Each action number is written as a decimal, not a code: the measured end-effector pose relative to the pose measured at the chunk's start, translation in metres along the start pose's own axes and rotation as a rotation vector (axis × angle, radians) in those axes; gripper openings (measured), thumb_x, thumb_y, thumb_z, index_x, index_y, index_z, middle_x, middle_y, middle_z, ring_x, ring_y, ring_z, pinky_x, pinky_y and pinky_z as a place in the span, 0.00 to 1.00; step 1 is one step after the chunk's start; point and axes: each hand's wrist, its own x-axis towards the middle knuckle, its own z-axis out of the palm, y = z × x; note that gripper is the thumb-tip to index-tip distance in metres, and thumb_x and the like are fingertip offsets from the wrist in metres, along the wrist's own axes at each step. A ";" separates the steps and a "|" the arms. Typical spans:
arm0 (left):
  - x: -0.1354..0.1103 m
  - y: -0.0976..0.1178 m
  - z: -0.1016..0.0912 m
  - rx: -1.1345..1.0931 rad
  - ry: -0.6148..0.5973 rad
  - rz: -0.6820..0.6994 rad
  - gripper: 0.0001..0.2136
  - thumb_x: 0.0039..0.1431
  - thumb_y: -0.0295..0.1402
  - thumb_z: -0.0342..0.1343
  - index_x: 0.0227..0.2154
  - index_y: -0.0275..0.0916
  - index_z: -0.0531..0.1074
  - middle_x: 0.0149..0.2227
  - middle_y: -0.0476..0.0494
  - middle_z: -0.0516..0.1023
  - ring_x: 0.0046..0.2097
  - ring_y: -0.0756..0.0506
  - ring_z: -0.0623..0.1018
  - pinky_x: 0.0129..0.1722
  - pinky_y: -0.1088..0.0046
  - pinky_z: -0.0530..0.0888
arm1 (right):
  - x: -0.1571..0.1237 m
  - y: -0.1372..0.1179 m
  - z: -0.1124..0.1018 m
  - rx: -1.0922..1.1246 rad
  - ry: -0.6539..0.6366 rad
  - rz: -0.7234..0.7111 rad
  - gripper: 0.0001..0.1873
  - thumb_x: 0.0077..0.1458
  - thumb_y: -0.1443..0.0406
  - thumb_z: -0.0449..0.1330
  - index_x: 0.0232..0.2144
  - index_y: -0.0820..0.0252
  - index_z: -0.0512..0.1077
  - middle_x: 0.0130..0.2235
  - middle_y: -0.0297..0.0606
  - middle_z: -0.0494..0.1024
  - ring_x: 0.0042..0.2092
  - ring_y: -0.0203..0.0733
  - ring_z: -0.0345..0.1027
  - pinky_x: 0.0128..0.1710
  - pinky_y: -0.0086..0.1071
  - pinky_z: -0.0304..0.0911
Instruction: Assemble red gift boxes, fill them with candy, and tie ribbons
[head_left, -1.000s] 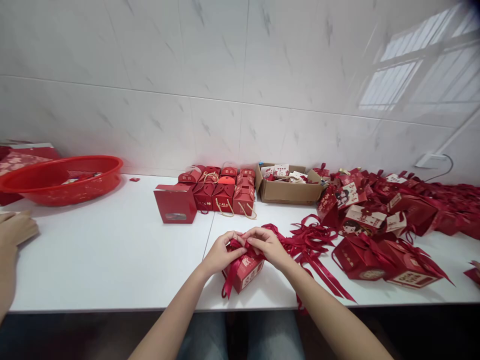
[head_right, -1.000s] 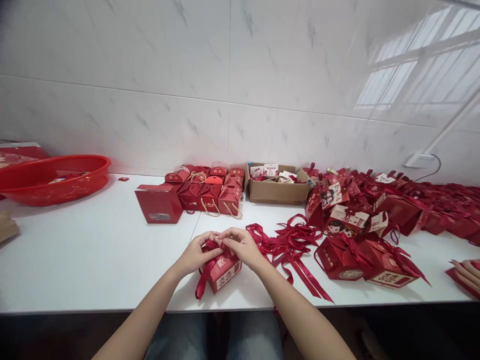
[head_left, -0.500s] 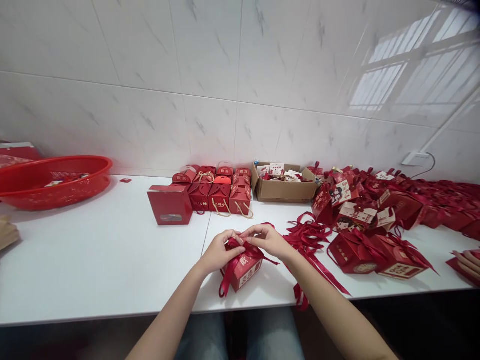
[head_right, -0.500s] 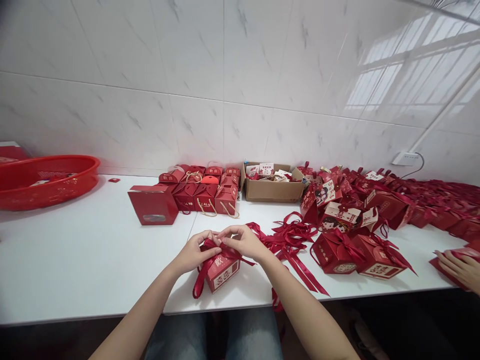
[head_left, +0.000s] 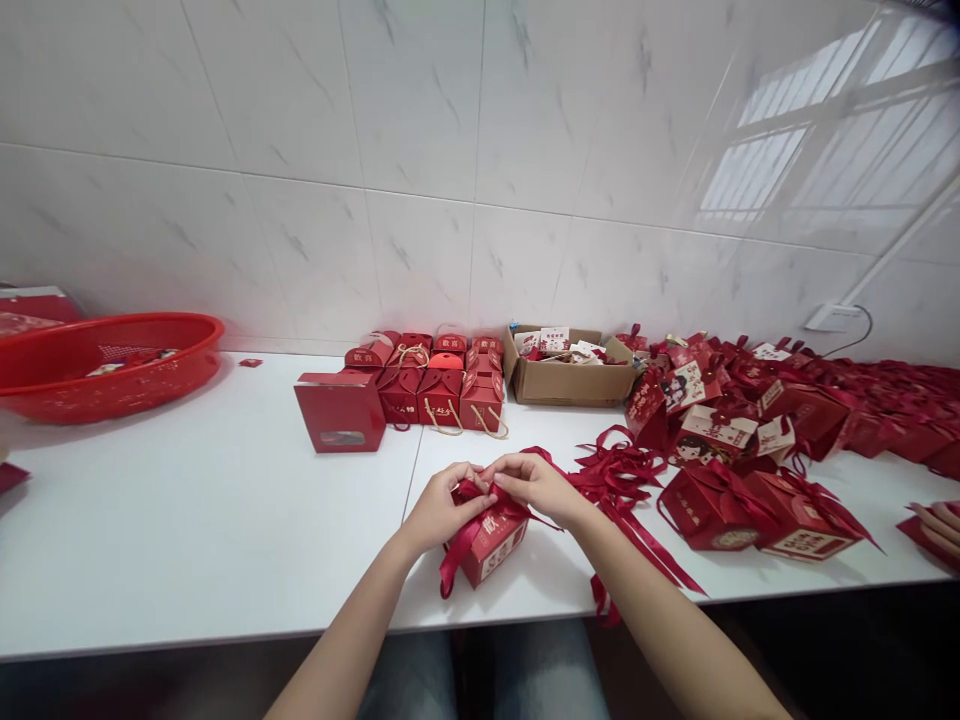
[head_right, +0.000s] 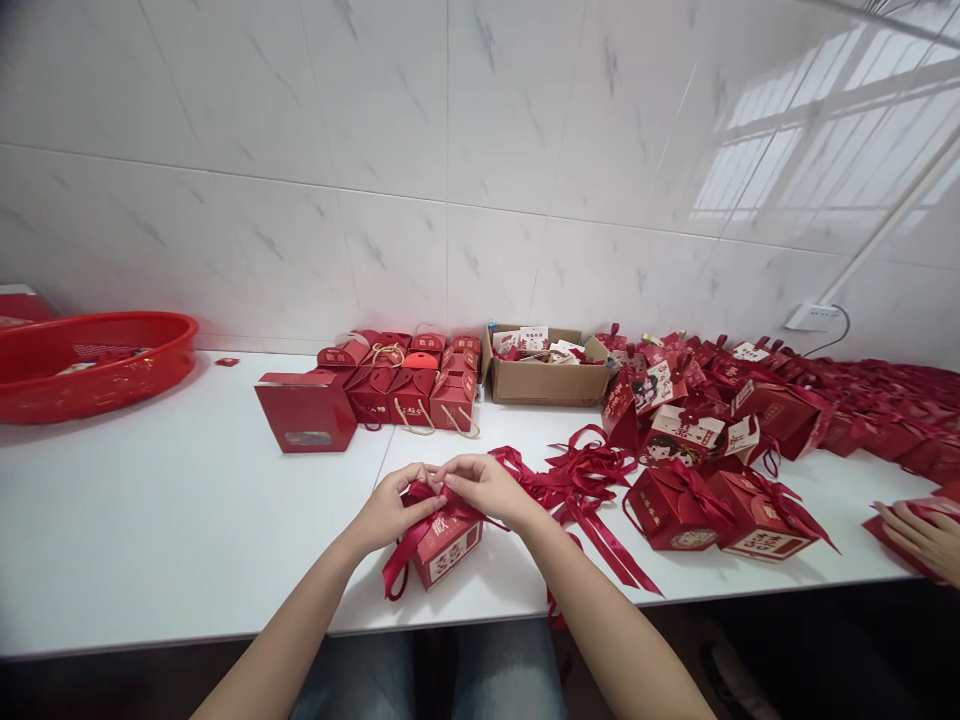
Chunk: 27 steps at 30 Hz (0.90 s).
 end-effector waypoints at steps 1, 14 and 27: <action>0.000 0.001 0.000 0.002 0.002 0.001 0.10 0.54 0.37 0.58 0.27 0.39 0.63 0.33 0.48 0.71 0.37 0.46 0.73 0.39 0.71 0.71 | 0.000 0.000 0.001 0.015 0.025 0.000 0.17 0.51 0.52 0.62 0.34 0.61 0.75 0.36 0.38 0.77 0.38 0.39 0.69 0.41 0.33 0.64; -0.004 0.001 0.006 -0.004 -0.004 -0.009 0.07 0.53 0.34 0.59 0.29 0.38 0.67 0.37 0.45 0.75 0.40 0.45 0.75 0.41 0.70 0.72 | -0.005 0.013 0.014 0.221 0.269 0.069 0.22 0.42 0.58 0.68 0.37 0.57 0.63 0.17 0.19 0.60 0.20 0.28 0.48 0.21 0.23 0.46; -0.004 -0.001 0.004 -0.062 -0.023 -0.048 0.13 0.51 0.36 0.62 0.39 0.36 0.75 0.45 0.40 0.78 0.45 0.41 0.78 0.44 0.68 0.74 | -0.007 0.032 0.012 0.429 0.338 0.086 0.21 0.42 0.59 0.68 0.30 0.58 0.60 0.19 0.22 0.64 0.20 0.28 0.55 0.21 0.23 0.49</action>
